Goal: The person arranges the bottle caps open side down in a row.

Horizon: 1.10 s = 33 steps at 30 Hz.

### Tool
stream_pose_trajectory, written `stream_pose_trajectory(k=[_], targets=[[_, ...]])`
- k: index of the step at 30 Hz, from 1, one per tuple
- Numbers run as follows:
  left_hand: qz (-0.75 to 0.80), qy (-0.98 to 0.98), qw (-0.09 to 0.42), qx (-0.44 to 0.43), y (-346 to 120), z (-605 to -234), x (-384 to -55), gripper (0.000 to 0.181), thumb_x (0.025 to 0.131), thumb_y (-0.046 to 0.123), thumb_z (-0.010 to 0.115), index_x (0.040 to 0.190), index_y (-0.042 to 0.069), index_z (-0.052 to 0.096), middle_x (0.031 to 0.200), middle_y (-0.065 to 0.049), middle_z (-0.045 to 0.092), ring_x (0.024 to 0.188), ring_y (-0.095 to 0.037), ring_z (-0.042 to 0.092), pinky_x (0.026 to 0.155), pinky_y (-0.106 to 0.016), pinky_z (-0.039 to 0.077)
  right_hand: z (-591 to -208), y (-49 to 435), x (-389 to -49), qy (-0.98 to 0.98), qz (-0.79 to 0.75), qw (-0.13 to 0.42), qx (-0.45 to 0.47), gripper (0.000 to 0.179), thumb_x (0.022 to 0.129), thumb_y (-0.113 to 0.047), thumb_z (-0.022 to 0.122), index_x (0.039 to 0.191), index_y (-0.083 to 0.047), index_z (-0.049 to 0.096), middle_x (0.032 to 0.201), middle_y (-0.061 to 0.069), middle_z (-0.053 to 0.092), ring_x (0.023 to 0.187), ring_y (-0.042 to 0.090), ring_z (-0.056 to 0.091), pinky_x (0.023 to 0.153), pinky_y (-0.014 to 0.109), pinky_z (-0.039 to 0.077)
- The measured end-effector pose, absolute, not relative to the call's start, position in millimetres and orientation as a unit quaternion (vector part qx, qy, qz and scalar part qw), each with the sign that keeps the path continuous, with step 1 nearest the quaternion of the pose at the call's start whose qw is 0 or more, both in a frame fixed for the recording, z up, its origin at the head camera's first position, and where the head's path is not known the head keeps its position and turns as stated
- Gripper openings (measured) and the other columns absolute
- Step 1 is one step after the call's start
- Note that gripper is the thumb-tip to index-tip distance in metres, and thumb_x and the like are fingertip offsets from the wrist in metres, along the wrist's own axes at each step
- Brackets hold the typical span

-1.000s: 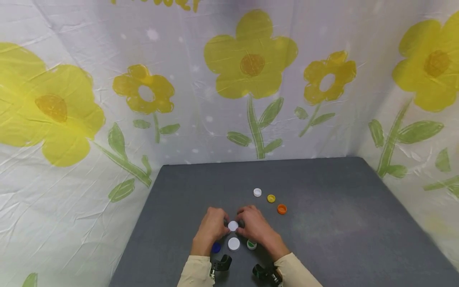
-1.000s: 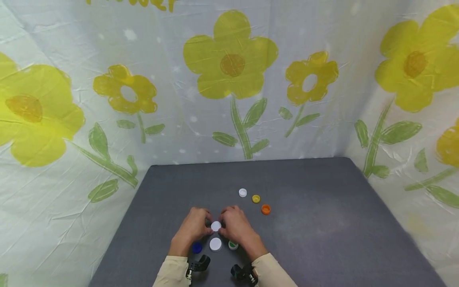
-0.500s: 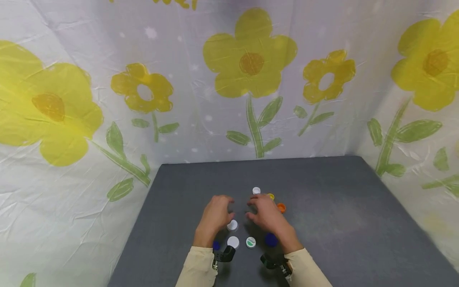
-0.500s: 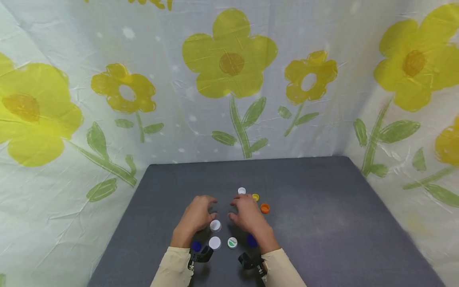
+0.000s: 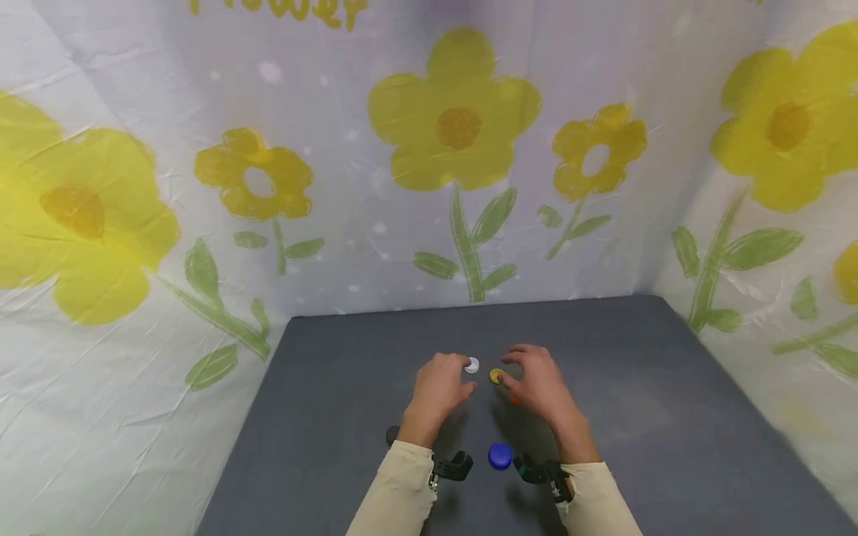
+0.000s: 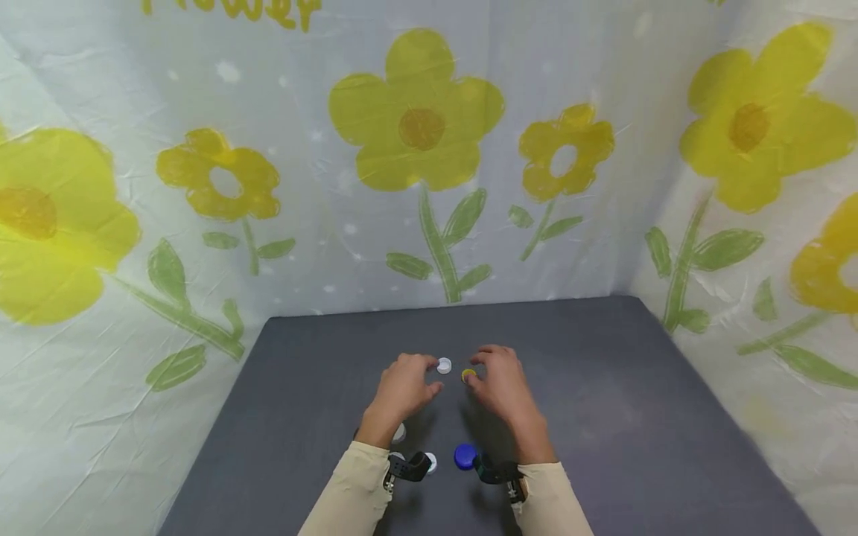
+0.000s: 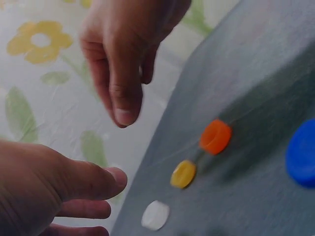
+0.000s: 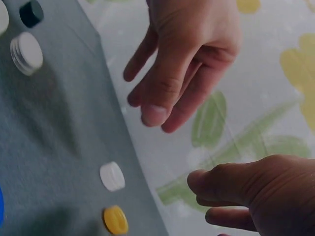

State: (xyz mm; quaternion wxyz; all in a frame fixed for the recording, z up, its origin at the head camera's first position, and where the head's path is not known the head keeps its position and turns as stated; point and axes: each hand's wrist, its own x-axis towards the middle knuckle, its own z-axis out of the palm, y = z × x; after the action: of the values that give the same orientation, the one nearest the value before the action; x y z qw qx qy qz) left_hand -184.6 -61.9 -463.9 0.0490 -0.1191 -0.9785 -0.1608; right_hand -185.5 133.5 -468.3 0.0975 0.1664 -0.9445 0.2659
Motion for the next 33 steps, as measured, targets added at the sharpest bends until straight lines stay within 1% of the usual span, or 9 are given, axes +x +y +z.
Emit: stream_pose_trajectory(k=[5,7,10,14,19,26,29,33], targets=[[-0.157,-0.977,0.023,-0.14,-39.2,-474.9,-186.7,0.037,0.085,0.034,0.081,0.117,0.017,0.075,0.108,0.0,0.075,0.095,-0.022,0.071,0.076,-0.045,0.058,-473.9,145.7,-185.4,-0.948,0.265,0.091,0.152,0.027,0.087,-0.017,0.077,0.109,0.0,0.075,0.127,0.022,0.065,0.122,0.045,0.056,0.103,0.061,0.042],[-0.155,-0.977,0.02,-0.147,-31.5,-480.8,-185.6,0.035,0.084,0.034,0.082,0.115,0.018,0.075,0.106,0.001,0.074,0.093,-0.022,0.071,0.075,-0.044,0.058,-478.2,149.6,-184.6,-0.95,0.263,0.085,0.148,0.027,0.087,-0.017,0.077,0.108,-0.001,0.075,0.127,0.022,0.065,0.121,0.044,0.057,0.105,0.062,0.04],[-0.15,-0.975,0.02,-0.16,-22.0,-487.6,-183.9,0.034,0.083,0.033,0.082,0.114,0.02,0.076,0.104,0.001,0.074,0.09,-0.024,0.07,0.072,-0.045,0.057,-484.0,154.7,-182.9,-0.952,0.261,0.075,0.142,0.026,0.087,-0.016,0.077,0.108,-0.001,0.075,0.127,0.022,0.065,0.121,0.045,0.057,0.104,0.063,0.041],[-0.145,-0.975,0.018,-0.17,-11.4,-493.7,-187.1,0.033,0.084,0.033,0.082,0.114,0.022,0.076,0.105,0.001,0.074,0.091,-0.025,0.07,0.072,-0.046,0.057,-489.3,160.7,-183.3,-0.953,0.261,0.065,0.137,0.026,0.087,-0.013,0.076,0.11,-0.001,0.075,0.128,0.023,0.063,0.121,0.048,0.056,0.101,0.063,0.043],[-0.137,-0.977,0.004,-0.167,-1.0,-498.0,-198.1,0.032,0.086,0.035,0.08,0.115,0.023,0.075,0.108,0.001,0.073,0.095,-0.023,0.069,0.075,-0.045,0.058,-492.5,167.3,-189.5,-0.956,0.255,0.064,0.134,0.025,0.086,-0.011,0.076,0.109,0.0,0.075,0.129,0.023,0.063,0.12,0.047,0.057,0.101,0.061,0.044],[-0.135,-0.977,-0.016,-0.166,3.5,-505.1,-204.4,0.032,0.086,0.036,0.079,0.115,0.023,0.075,0.109,0.001,0.073,0.097,-0.021,0.069,0.076,-0.044,0.058,-500.1,169.7,-192.1,-0.957,0.262,0.045,0.116,0.027,0.085,-0.01,0.078,0.11,-0.002,0.075,0.129,0.023,0.064,0.12,0.048,0.056,0.097,0.06,0.047],[-0.131,-0.977,-0.015,-0.169,4.7,-507.9,-206.5,0.029,0.086,0.036,0.079,0.112,0.022,0.076,0.105,0.001,0.073,0.094,-0.02,0.069,0.075,-0.044,0.058,-504.6,169.3,-192.9,-0.958,0.259,0.039,0.113,0.027,0.084,-0.01,0.079,0.109,-0.002,0.076,0.127,0.022,0.065,0.119,0.047,0.057,0.096,0.059,0.048],[-0.126,-0.978,-0.006,-0.168,6.2,-511.4,-209.5,0.021,0.086,0.036,0.079,0.103,0.023,0.077,0.096,0.001,0.072,0.085,-0.019,0.068,0.07,-0.043,0.057,-510.4,169.7,-194.6,-0.959,0.254,0.042,0.116,0.026,0.081,-0.01,0.082,0.105,-0.003,0.076,0.119,0.02,0.068,0.112,0.044,0.061,0.092,0.058,0.05]])
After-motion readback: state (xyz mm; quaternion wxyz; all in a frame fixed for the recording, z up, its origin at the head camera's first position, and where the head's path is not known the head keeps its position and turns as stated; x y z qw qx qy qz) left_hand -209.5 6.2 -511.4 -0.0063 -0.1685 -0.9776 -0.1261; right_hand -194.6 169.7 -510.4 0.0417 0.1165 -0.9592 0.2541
